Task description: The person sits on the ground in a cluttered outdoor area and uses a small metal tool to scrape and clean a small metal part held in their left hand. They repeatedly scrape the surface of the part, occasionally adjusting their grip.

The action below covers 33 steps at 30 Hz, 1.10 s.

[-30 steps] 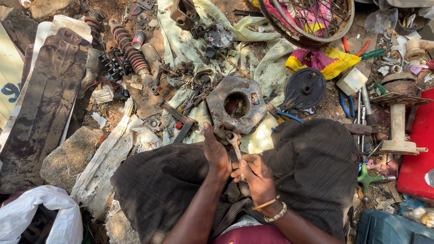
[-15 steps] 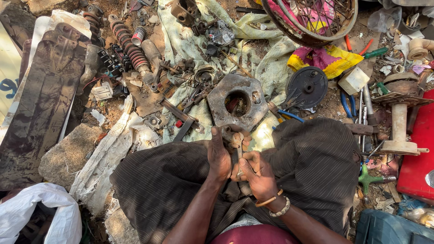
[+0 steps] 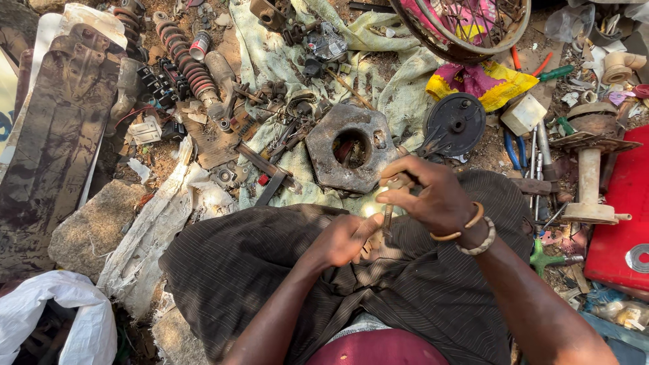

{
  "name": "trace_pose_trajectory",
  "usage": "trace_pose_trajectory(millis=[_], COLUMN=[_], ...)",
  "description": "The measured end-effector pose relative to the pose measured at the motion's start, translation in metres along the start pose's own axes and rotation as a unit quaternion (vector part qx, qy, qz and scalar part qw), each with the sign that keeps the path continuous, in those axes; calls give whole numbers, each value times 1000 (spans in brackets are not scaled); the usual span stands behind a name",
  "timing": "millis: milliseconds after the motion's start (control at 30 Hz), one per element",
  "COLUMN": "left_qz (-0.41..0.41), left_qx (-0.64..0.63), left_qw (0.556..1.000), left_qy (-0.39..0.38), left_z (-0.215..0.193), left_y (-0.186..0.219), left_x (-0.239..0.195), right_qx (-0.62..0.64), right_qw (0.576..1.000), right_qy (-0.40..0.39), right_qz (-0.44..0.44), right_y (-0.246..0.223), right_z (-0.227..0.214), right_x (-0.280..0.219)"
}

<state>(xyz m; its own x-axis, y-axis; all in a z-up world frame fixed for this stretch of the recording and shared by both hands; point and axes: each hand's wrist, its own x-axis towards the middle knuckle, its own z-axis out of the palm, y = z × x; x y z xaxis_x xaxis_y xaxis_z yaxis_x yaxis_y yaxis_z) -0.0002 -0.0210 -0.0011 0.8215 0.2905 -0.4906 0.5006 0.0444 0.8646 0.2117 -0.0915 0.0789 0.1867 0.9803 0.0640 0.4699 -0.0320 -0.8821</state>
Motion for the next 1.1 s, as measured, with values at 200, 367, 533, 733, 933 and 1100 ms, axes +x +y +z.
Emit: trace_pose_trajectory(millis=[200, 367, 533, 733, 933, 1100], left_qz=[13, 112, 242, 291, 204, 123], left_qx=[-223, -110, 60, 280, 294, 294], left_qw=[959, 947, 916, 861, 883, 909], left_qy=[176, 279, 315, 309, 304, 268], left_z=[6, 0, 1, -11, -5, -2], left_y=[-13, -11, -5, 6, 14, 21], left_x=[10, 6, 9, 19, 25, 39], right_qx=[113, 422, 395, 428, 505, 561], right_qw=[984, 835, 825, 855, 818, 769], right_qy=[138, 174, 65, 1, -21, 6], right_qz=[29, 308, 399, 292, 275, 305], right_y=[-8, 32, 72, 104, 116, 122], right_z=[-10, 45, 99, 106, 104, 98], right_x=[-3, -23, -54, -38, -38, -37])
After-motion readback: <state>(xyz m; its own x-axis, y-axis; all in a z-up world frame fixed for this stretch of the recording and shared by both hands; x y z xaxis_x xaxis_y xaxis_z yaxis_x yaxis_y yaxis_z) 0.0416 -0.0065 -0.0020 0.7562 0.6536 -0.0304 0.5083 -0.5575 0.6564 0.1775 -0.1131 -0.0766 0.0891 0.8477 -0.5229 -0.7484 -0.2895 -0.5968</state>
